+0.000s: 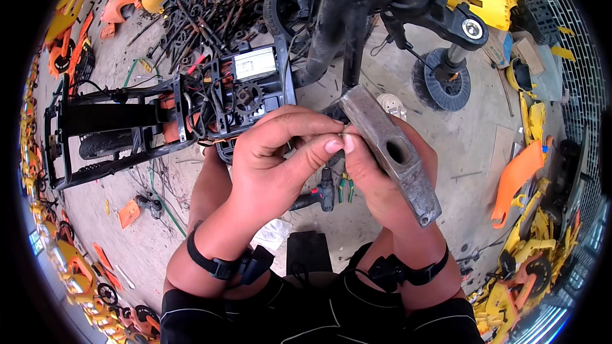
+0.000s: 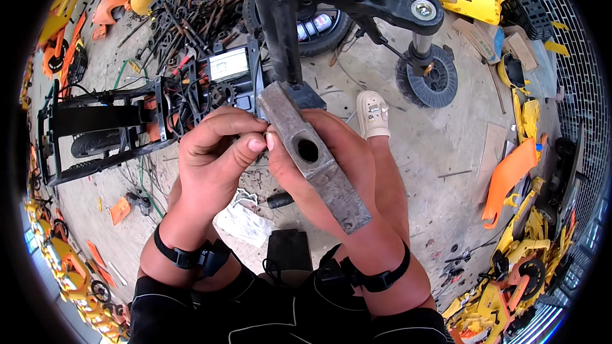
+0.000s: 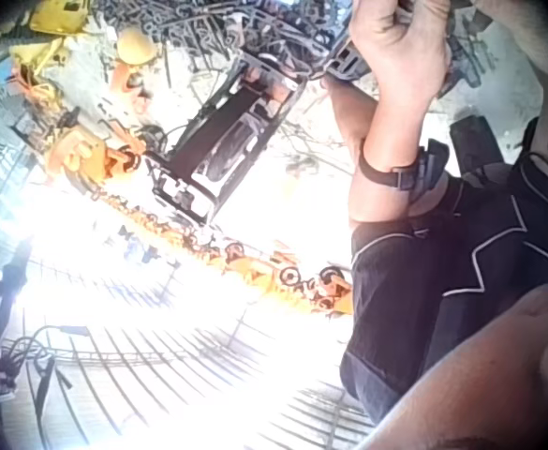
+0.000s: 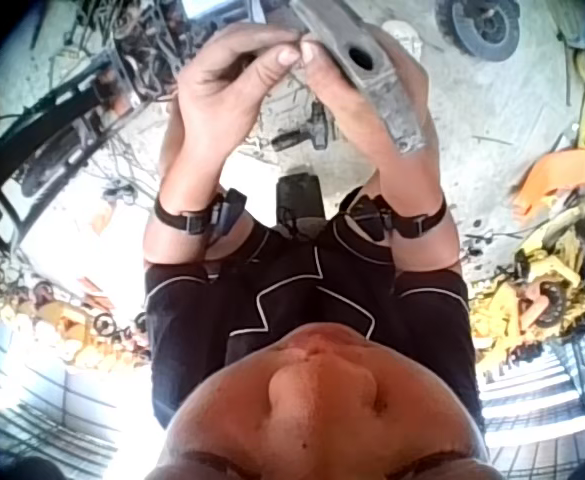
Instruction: The person holds a metal vehicle component and uses a hammer to tap a small metal pin into a hole on the part while sitting on the floor.
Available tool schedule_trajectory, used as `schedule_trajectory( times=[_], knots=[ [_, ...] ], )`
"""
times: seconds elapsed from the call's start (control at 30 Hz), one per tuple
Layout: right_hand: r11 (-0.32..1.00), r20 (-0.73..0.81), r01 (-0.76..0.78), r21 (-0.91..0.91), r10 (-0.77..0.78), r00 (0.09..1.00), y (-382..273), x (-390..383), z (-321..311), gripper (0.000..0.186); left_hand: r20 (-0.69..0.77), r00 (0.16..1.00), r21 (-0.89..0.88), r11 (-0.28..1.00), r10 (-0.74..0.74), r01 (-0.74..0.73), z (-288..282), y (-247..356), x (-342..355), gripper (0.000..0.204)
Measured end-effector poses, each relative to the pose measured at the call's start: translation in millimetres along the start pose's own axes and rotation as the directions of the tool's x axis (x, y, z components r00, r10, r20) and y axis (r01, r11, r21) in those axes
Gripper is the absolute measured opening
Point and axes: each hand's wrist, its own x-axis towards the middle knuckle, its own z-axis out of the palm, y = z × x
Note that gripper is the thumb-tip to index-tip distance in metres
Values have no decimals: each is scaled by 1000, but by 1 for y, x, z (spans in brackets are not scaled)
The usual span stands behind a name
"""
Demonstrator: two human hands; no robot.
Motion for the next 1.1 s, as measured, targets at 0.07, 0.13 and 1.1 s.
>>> schedule_trajectory(
  times=[0.07,0.13,1.1],
  knots=[
    [1000,12,10,-6,-10,1000,0,0,-1,21,-14,1000,14,1000,14,-14,1,0,0,18],
    [1000,9,0,-11,0,1000,-2,0,0,21,-7,1000,12,1000,21,-21,0,0,2,18],
    [978,136,-181,105,166,977,-12,1,-3,28,-40,998,-22,998,58,-58,-3,-5,2,15]
  ],
)
